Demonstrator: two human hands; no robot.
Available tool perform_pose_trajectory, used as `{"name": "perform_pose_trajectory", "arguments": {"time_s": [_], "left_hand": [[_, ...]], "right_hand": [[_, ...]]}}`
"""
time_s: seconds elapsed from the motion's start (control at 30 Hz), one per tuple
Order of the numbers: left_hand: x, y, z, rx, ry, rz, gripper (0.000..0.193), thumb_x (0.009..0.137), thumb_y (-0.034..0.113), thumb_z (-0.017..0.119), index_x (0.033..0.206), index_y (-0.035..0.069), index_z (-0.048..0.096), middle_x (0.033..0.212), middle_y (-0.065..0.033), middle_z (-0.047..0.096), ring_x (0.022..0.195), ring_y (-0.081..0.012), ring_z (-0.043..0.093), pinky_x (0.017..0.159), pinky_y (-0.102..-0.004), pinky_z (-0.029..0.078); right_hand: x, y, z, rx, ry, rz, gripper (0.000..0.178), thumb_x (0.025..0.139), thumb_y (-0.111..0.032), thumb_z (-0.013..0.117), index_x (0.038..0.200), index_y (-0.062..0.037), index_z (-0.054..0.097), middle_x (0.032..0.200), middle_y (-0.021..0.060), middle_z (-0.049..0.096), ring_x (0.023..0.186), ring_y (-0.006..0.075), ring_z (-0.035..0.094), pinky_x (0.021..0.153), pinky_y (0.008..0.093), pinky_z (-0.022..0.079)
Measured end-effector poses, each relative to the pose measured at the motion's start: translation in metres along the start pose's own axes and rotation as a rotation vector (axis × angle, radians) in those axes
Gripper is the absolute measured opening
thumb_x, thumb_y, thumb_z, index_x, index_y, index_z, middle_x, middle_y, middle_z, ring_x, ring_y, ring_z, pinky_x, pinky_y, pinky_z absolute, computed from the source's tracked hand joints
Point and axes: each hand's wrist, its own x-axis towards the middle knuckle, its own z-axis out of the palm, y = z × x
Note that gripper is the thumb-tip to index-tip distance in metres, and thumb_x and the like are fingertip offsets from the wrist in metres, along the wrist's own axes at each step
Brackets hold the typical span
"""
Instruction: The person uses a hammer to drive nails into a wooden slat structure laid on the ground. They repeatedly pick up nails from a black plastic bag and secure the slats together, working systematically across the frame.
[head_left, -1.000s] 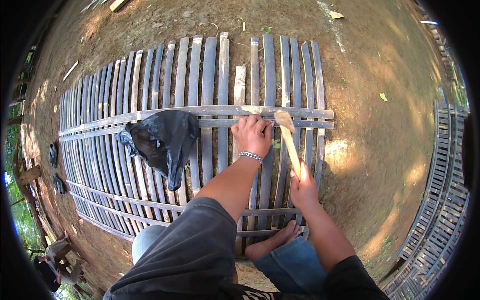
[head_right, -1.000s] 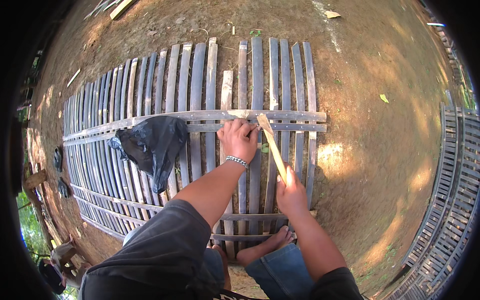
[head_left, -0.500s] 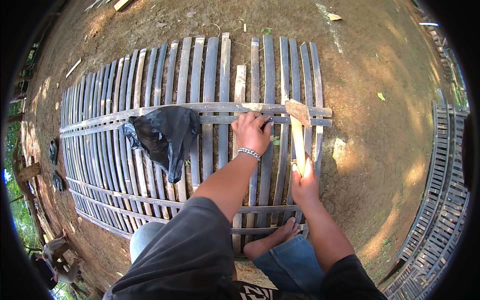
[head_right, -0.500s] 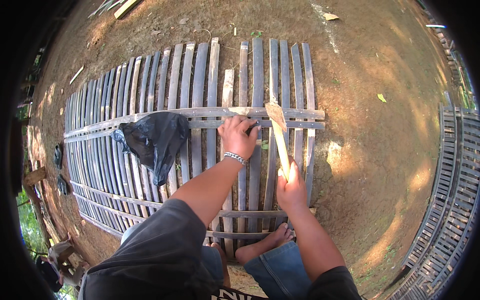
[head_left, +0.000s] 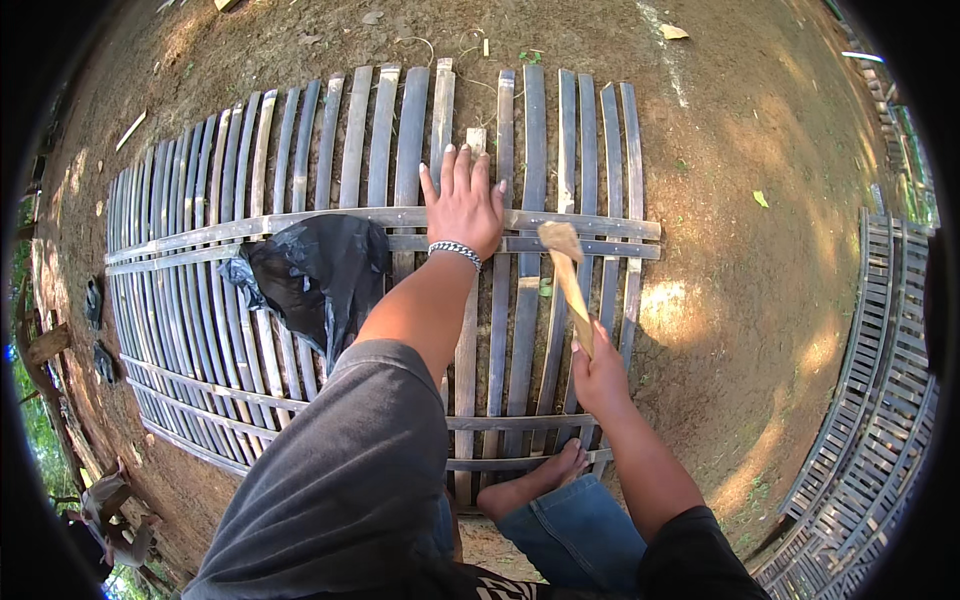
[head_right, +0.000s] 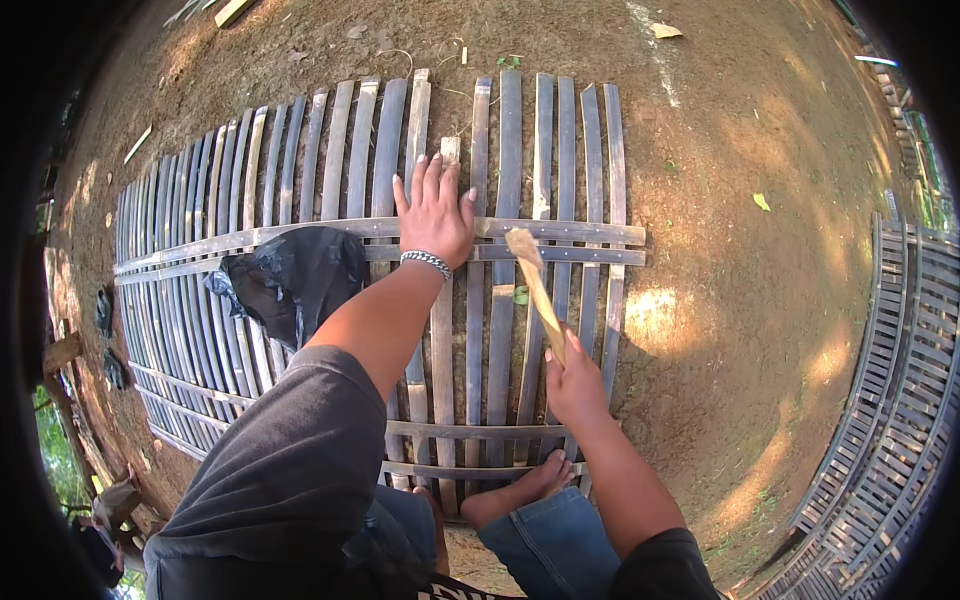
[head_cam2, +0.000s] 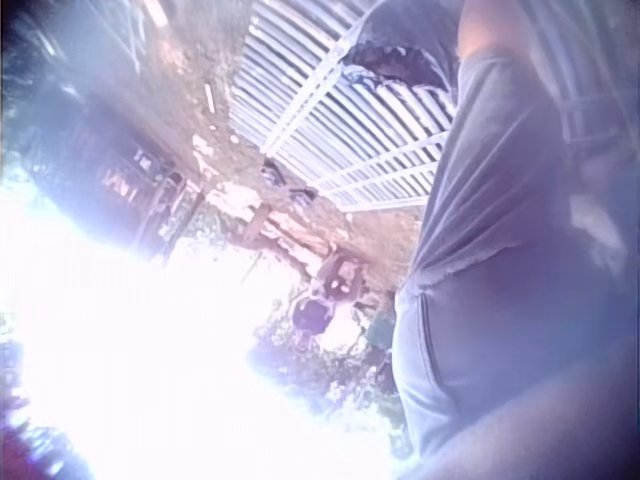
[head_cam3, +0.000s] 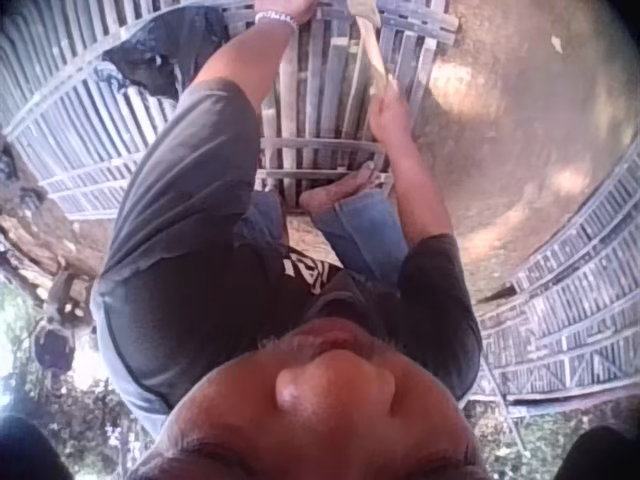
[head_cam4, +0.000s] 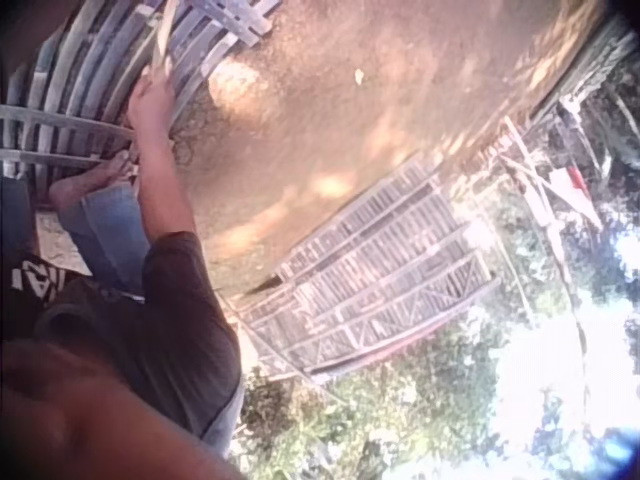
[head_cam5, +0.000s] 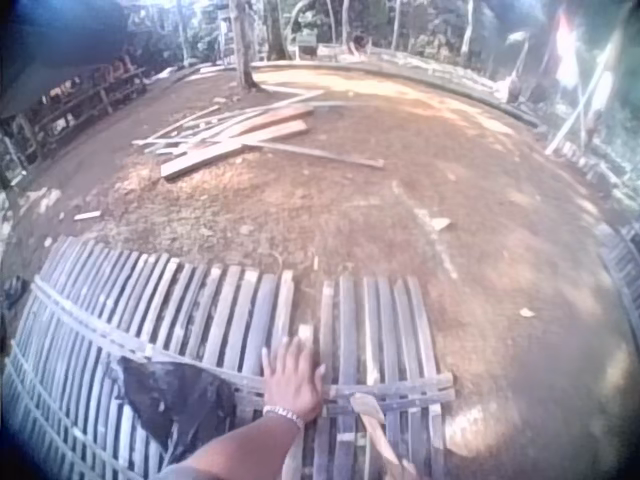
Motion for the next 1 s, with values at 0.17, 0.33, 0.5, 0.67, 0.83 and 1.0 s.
{"name": "perform_pose_trajectory", "arguments": {"time_s": [0.17, 0.33, 0.5, 0.67, 0.83, 1.0], "left_hand": [[0.003, 0.001, -0.004, -0.014, -0.018, -0.004, 0.046, 0.103, 0.034, 0.046, 0.142, 0.009, 0.050, 0.153, -0.0154, 0.044, 0.152, -0.0325, 0.027, 0.123, -0.0617, 0.011], [0.005, 0.004, -0.002, 0.002, -0.017, -0.001, 0.045, 0.103, 0.033, 0.046, 0.141, 0.008, 0.051, 0.152, -0.0147, 0.045, 0.151, -0.0321, 0.028, 0.124, -0.0607, 0.011], [0.011, 0.000, -0.005, 0.008, -0.016, -0.012, 0.044, 0.104, 0.032, 0.045, 0.141, 0.009, 0.052, 0.152, -0.0141, 0.046, 0.151, -0.0314, 0.028, 0.124, -0.0601, 0.010], [0.005, 0.005, -0.004, 0.005, -0.021, -0.002, 0.044, 0.104, 0.032, 0.046, 0.140, 0.009, 0.052, 0.152, -0.0136, 0.046, 0.151, -0.0309, 0.029, 0.124, -0.0606, 0.010], [-0.001, 0.001, 0.000, 0.008, -0.029, -0.001, 0.044, 0.103, 0.032, 0.047, 0.140, 0.009, 0.053, 0.151, -0.0136, 0.047, 0.151, -0.0312, 0.028, 0.124, -0.0608, 0.011], [0.003, 0.000, -0.002, 0.003, -0.014, -0.005, 0.043, 0.103, 0.031, 0.047, 0.140, 0.009, 0.052, 0.151, -0.0134, 0.047, 0.151, -0.0314, 0.029, 0.124, -0.0608, 0.012]], "right_hand": [[0.001, -0.014, -0.010, 0.517, 0.277, -0.197, 0.023, 0.102, -0.014, 0.054, 0.119, 0.0016, 0.048, 0.087, 0.0132, 0.058, 0.075, 0.0117, 0.058, 0.066, 0.0306, 0.047], [0.004, -0.022, -0.007, 0.042, -0.087, 0.109, 0.044, 0.100, -0.015, 0.054, 0.142, -0.0047, 0.045, 0.118, 0.0346, 0.062, 0.106, 0.0516, 0.063, 0.086, 0.0504, 0.053], [0.011, -0.032, -0.011, 0.312, 0.147, 0.063, 0.032, 0.100, -0.012, 0.055, 0.128, 0.0021, 0.049, 0.100, 0.0282, 0.063, 0.083, 0.0439, 0.065, 0.079, 0.0433, 0.053], [0.001, -0.016, 0.009, 0.371, 0.296, -0.265, 0.033, 0.102, -0.011, 0.053, 0.130, 0.0046, 0.045, 0.096, 0.0243, 0.063, 0.084, 0.0276, 0.066, 0.073, 0.0387, 0.051], [0.005, -0.028, 0.004, 0.078, 0.039, 0.053, 0.043, 0.103, -0.016, 0.053, 0.139, 0.0051, 0.045, 0.115, 0.0327, 0.063, 0.102, 0.0494, 0.065, 0.085, 0.0483, 0.053], [0.007, -0.032, -0.002, 0.540, 0.399, -0.330, 0.022, 0.100, -0.011, 0.055, 0.118, 0.0004, 0.053, 0.089, 0.0137, 0.062, 0.076, 0.0237, 0.063, 0.074, 0.0400, 0.052]]}}
